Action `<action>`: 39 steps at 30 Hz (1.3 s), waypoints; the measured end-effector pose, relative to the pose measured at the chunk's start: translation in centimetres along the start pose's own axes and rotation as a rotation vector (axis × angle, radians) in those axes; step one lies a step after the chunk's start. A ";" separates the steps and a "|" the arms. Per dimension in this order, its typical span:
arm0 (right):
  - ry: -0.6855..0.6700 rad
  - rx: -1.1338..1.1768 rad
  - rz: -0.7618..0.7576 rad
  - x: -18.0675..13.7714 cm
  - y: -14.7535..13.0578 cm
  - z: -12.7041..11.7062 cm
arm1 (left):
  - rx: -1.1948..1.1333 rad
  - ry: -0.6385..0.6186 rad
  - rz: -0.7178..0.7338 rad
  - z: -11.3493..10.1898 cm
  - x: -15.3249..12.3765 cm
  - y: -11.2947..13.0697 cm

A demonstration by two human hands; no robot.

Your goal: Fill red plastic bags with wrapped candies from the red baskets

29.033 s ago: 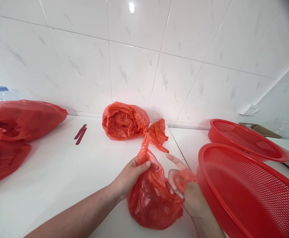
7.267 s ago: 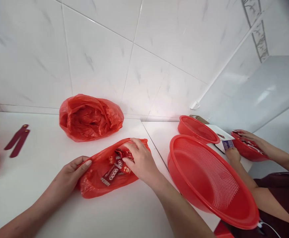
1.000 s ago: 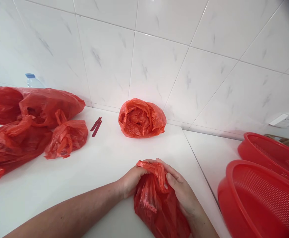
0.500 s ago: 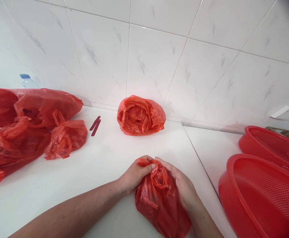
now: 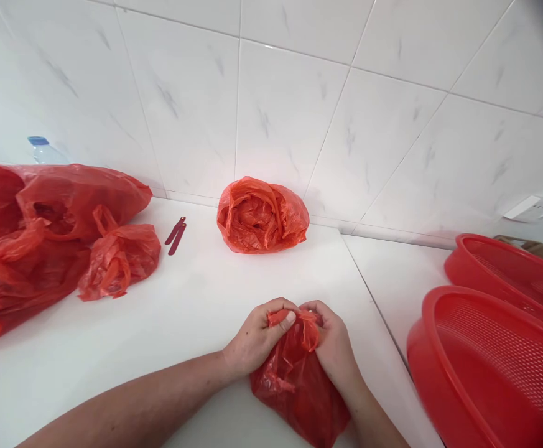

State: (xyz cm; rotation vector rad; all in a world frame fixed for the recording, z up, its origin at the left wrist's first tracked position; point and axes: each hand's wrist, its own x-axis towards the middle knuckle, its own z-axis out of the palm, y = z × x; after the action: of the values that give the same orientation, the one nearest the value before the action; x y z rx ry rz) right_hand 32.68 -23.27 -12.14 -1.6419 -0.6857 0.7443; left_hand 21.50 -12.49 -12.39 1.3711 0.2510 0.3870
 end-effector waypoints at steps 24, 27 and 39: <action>-0.026 0.775 0.088 1.6 1.1 -3.7 | 0.295 0.177 0.151 -1.0 0.2 -1.5; 0.078 0.686 0.032 2.1 1.4 -4.6 | 0.371 0.189 0.285 -1.3 0.4 -1.1; 0.583 -0.412 -0.104 5.0 4.4 -8.0 | 0.501 -0.026 0.614 0.4 -0.6 -0.5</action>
State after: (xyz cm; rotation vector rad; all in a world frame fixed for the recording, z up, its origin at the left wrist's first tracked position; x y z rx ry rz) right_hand 42.22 -25.06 -15.83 -2.0504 -0.5110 0.0228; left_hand 21.16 -13.19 -12.80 1.9414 -0.1164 0.8551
